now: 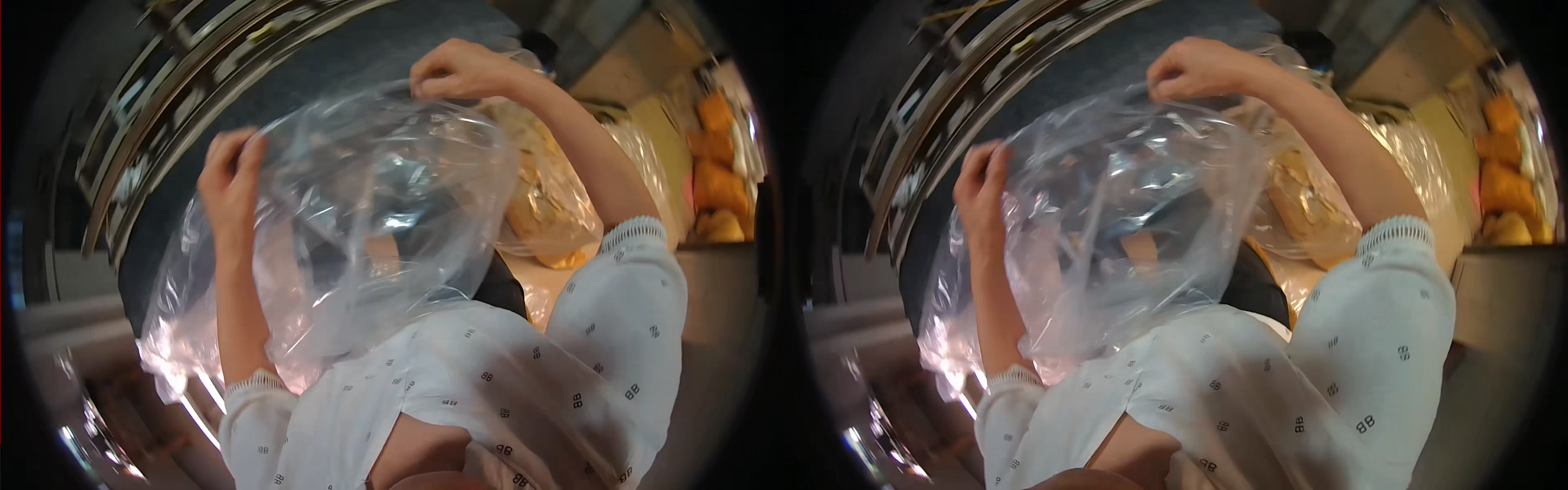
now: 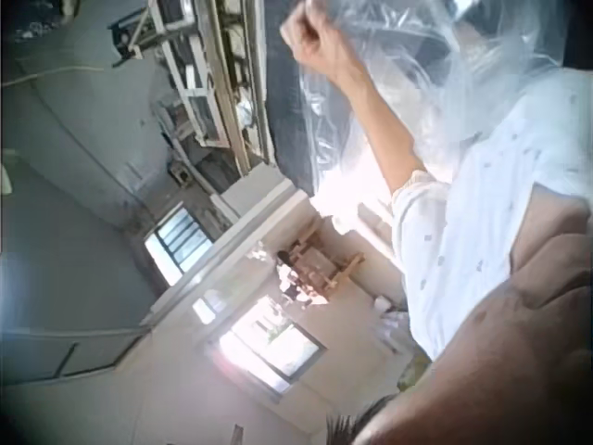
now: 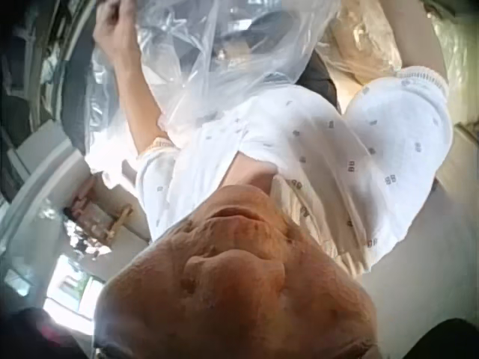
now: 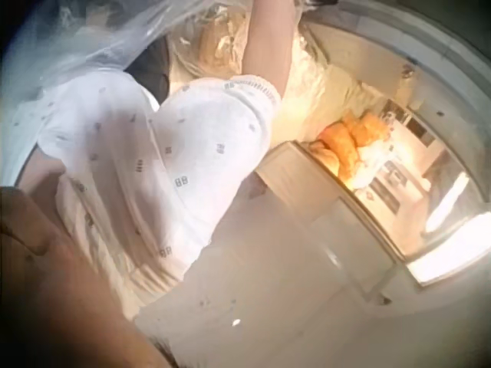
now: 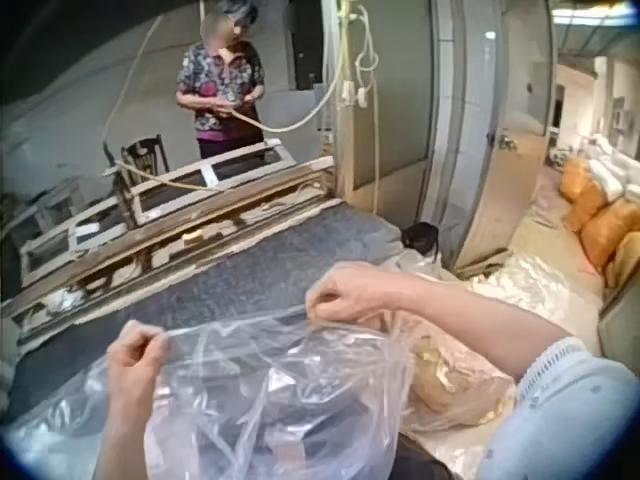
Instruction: The person is wrapping a large grey foam or rubber component in clear plastic sheeting for packaging purposes.
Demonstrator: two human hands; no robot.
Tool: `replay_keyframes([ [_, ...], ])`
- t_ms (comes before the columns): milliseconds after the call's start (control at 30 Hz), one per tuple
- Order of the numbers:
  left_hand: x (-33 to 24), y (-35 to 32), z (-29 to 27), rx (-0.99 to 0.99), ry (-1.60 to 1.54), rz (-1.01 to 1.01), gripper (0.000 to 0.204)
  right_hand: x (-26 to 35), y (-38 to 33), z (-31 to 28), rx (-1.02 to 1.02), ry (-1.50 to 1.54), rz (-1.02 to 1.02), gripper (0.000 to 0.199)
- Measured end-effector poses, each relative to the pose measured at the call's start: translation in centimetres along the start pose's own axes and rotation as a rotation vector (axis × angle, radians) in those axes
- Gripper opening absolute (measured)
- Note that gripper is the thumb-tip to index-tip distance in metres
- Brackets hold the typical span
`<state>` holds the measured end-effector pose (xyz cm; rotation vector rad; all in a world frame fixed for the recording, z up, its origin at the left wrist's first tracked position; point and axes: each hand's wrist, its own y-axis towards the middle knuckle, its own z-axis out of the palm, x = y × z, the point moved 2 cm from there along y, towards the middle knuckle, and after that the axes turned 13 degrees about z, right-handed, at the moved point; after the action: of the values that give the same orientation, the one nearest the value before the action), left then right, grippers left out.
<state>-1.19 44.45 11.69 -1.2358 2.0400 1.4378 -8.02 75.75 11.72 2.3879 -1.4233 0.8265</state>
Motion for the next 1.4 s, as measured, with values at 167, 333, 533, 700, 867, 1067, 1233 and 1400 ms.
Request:
replay_keyframes([
  [167, 4.2, -5.9, -12.6, -0.22, 0.336, -0.168, 0.019, -9.5, -5.9, 0.8, -0.272, -0.48, 0.333, 0.013],
  [333, 3.2, -15.2, -31.5, -0.369, 0.775, -0.399, 0.031, -10.8, -10.0, 7.1, -0.382, -0.285, 0.264, 0.009],
  [533, 9.7, -18.0, -39.3, 0.201, 1.007, -0.251, 0.034, -16.9, -17.8, 12.6, -0.34, -0.227, 0.471, 0.013],
  [700, 17.2, -12.1, -33.0, 0.251, 0.816, -0.19, 0.034, -31.8, -35.6, 13.0, 0.579, -0.808, 1.154, 0.018],
  [867, 23.3, -6.7, -24.8, 0.244, 0.654, -0.164, 0.034, -33.8, -47.0, 4.0, 0.164, -0.962, 1.419, 0.02],
  [1067, 25.3, 2.0, -18.8, 0.119, 0.582, -0.134, 0.035, -26.8, -28.8, -23.2, -1.246, -0.228, 0.964, 0.017],
  [1233, 27.5, 7.7, -16.1, -0.032, 0.548, -0.154, 0.035, -20.2, -10.8, -19.0, -1.381, -0.042, 0.224, 0.015],
  [1400, 29.7, 15.2, -10.4, -0.1, 0.469, -0.157, 0.035, -20.7, -0.5, -4.9, -0.646, -0.398, 0.104, 0.042],
])
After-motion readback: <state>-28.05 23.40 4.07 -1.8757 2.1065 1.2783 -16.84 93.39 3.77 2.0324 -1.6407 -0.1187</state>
